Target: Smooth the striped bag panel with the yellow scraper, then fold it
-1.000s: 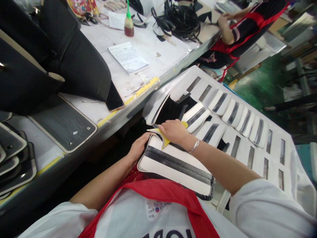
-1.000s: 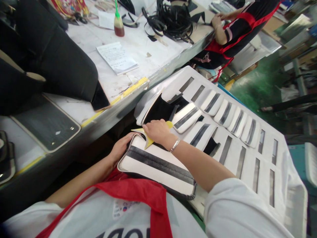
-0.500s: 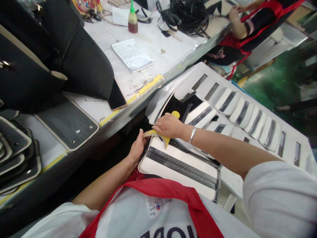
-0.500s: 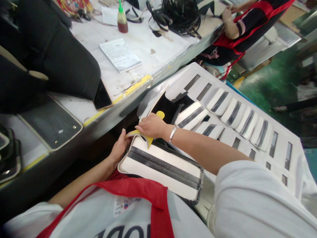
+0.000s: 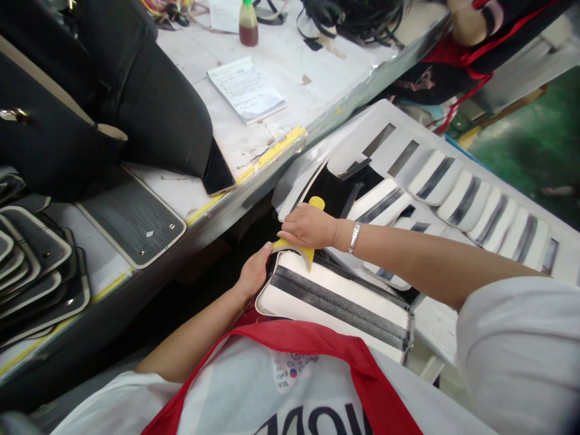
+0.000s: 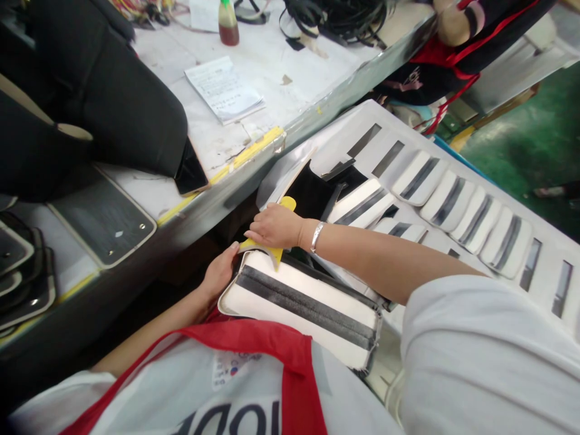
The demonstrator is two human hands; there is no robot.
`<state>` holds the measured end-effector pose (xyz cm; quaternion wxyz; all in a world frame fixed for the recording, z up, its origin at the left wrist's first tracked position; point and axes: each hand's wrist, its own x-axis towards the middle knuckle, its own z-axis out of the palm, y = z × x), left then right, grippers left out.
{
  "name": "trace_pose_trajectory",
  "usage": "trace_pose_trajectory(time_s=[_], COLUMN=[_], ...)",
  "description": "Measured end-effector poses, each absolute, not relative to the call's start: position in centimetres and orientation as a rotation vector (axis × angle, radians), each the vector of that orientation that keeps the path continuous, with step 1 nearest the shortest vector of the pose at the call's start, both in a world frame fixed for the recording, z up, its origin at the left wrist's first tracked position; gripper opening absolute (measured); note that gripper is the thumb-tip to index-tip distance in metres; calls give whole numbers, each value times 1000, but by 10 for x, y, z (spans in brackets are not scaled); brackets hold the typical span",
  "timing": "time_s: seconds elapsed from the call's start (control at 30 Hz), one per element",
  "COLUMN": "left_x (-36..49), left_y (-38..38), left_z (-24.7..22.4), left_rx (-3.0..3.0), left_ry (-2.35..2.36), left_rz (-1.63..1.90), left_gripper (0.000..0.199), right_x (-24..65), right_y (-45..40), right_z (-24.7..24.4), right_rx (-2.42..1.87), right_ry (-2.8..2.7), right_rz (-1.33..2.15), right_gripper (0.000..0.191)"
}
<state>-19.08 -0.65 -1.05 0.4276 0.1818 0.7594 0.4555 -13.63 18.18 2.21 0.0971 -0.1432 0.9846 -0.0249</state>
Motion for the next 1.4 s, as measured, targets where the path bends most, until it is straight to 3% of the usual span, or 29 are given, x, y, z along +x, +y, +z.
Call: trace_pose_trajectory(time_s=[0.27, 0.53, 0.93, 1.4], left_x=[-188, -193, -201, -200], left_y=[-12, -16, -9, -3], left_z=[-15, -17, -12, -4], left_rx=[557, 667, 836, 778], left_ry=[1750, 1602, 1562, 1498], left_rz=[1239, 1215, 1137, 1048], left_gripper=[44, 56, 54, 49], right_x=[-139, -137, -122, -107], right_y=[182, 181, 182, 179], right_z=[22, 31, 30, 40], right_rx=[-567, -396, -143, -23], right_ry=[2818, 2686, 2606, 2565], right_rz=[-131, -164, -289, -279], right_gripper=[53, 59, 69, 64])
